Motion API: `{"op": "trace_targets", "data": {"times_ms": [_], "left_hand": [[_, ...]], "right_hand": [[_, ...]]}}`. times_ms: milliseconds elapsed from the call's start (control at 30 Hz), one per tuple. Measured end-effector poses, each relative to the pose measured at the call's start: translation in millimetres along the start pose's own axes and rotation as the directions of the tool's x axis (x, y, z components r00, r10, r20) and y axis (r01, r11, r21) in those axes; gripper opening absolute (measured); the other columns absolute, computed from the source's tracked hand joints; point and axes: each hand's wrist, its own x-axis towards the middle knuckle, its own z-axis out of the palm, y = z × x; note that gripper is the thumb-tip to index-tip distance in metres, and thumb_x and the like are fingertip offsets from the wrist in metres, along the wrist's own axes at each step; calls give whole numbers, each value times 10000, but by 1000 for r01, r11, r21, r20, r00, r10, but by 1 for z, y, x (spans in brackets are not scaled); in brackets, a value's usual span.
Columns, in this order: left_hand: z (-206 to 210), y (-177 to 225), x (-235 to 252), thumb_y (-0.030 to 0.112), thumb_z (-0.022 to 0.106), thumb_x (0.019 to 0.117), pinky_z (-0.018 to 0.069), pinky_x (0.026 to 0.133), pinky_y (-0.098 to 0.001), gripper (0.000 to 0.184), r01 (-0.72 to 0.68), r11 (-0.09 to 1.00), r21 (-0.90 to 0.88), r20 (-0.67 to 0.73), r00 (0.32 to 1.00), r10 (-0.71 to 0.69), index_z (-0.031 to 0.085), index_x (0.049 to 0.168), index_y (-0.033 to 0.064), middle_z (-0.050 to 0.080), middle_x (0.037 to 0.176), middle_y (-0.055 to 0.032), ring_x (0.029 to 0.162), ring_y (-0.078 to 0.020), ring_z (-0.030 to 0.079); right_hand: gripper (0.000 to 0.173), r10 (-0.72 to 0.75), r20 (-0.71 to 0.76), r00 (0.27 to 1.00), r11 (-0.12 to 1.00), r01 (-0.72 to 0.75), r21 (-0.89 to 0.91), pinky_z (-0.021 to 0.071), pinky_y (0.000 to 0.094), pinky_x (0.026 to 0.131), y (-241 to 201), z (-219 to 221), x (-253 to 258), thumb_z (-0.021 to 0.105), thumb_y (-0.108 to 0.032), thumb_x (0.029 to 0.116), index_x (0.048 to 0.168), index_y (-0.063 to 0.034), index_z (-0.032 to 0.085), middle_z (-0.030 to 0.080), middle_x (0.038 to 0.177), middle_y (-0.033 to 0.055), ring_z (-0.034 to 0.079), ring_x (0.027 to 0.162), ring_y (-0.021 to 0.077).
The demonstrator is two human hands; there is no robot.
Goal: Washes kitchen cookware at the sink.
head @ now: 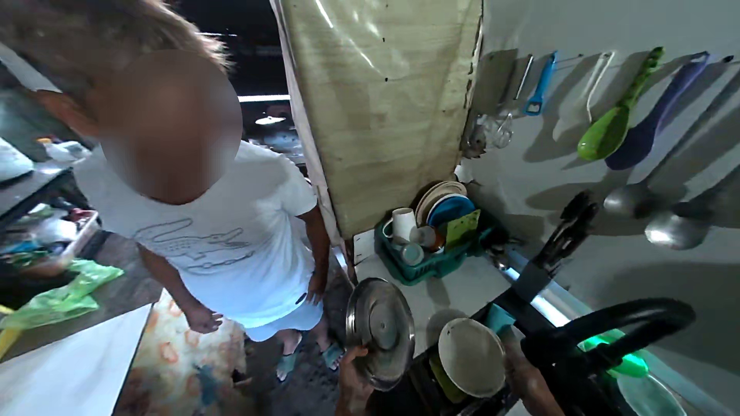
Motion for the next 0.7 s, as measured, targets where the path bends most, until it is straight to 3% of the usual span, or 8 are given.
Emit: {"op": "trace_targets", "data": {"times_ms": [67, 200, 300, 400, 500, 567, 633, 700], "left_hand": [[-11, 1, 1, 63, 428, 832, 618, 658, -307, 236, -24, 998, 53, -13, 1000, 25, 647, 882, 137, 744, 802, -21, 736, -120, 731], [-34, 3, 5, 191, 303, 1069, 628, 672, -300, 343, 28, 997, 74, -103, 995, -20, 635, 1023, 120, 748, 854, -19, 766, -114, 736], [-65, 4, 1, 302, 207, 1122, 611, 658, -269, 425, 58, 995, 83, -125, 991, -48, 583, 1112, 104, 714, 866, -18, 756, -99, 709], [-60, 17, -16, 253, 250, 1101, 480, 462, -169, 373, 179, 980, -87, -198, 961, -193, 534, 905, 110, 570, 637, 7, 506, -48, 565], [-108, 1, -6, 279, 482, 1053, 514, 483, -123, 332, 246, 843, -478, 186, 967, -177, 684, 864, 96, 634, 602, 23, 521, -29, 649], [-141, -14, 1, 243, 497, 1049, 484, 487, -129, 319, 218, 786, -578, 196, 972, -125, 707, 883, 69, 609, 602, 38, 508, -18, 607], [-139, -17, 2, 256, 376, 1091, 408, 406, -78, 428, 72, 834, -547, -64, 990, -128, 568, 730, 131, 519, 519, 90, 420, 51, 522], [-132, -14, -2, 205, 405, 1064, 419, 451, -80, 323, 27, 837, -546, -151, 980, -130, 558, 802, 95, 541, 581, 73, 466, 45, 528]], "right_hand": [[417, -35, 55, 998, 999, 34, 13, 408, 259, 503, 1, 4, 1, 400, -318, 1118, 1131, 20, 644, 524, 671, -9, 435, 528, 59], [428, 11, 110, 994, 996, -21, 89, 395, 240, 432, 8, 6, 8, 393, -336, 1119, 876, -52, 602, 497, 555, -36, 428, 434, 62], [374, 29, 105, 994, 994, -40, 97, 429, 245, 459, 10, 5, 6, 405, -303, 1118, 939, -43, 606, 525, 600, -26, 466, 468, 65], [328, 46, 97, 994, 995, -54, 84, 443, 243, 475, 16, 3, 5, 423, -267, 1112, 986, -32, 614, 555, 638, -21, 485, 491, 61], [327, 64, 95, 993, 995, -70, 66, 476, 247, 505, 19, 2, 3, 433, -275, 1109, 977, -35, 610, 570, 661, -18, 519, 517, 67], [318, 51, 101, 994, 996, -58, 66, 493, 245, 508, 22, 1, 1, 440, -276, 1106, 974, -40, 608, 583, 663, -20, 535, 521, 63], [344, 63, 94, 994, 996, -69, 57, 480, 242, 496, 25, 2, 3, 436, -289, 1109, 951, -41, 615, 583, 642, -21, 529, 508, 63], [351, 64, 101, 993, 997, -68, 39, 470, 237, 498, 27, 1, 2, 424, -287, 1113, 962, -39, 620, 580, 645, -23, 520, 509, 59]]}}
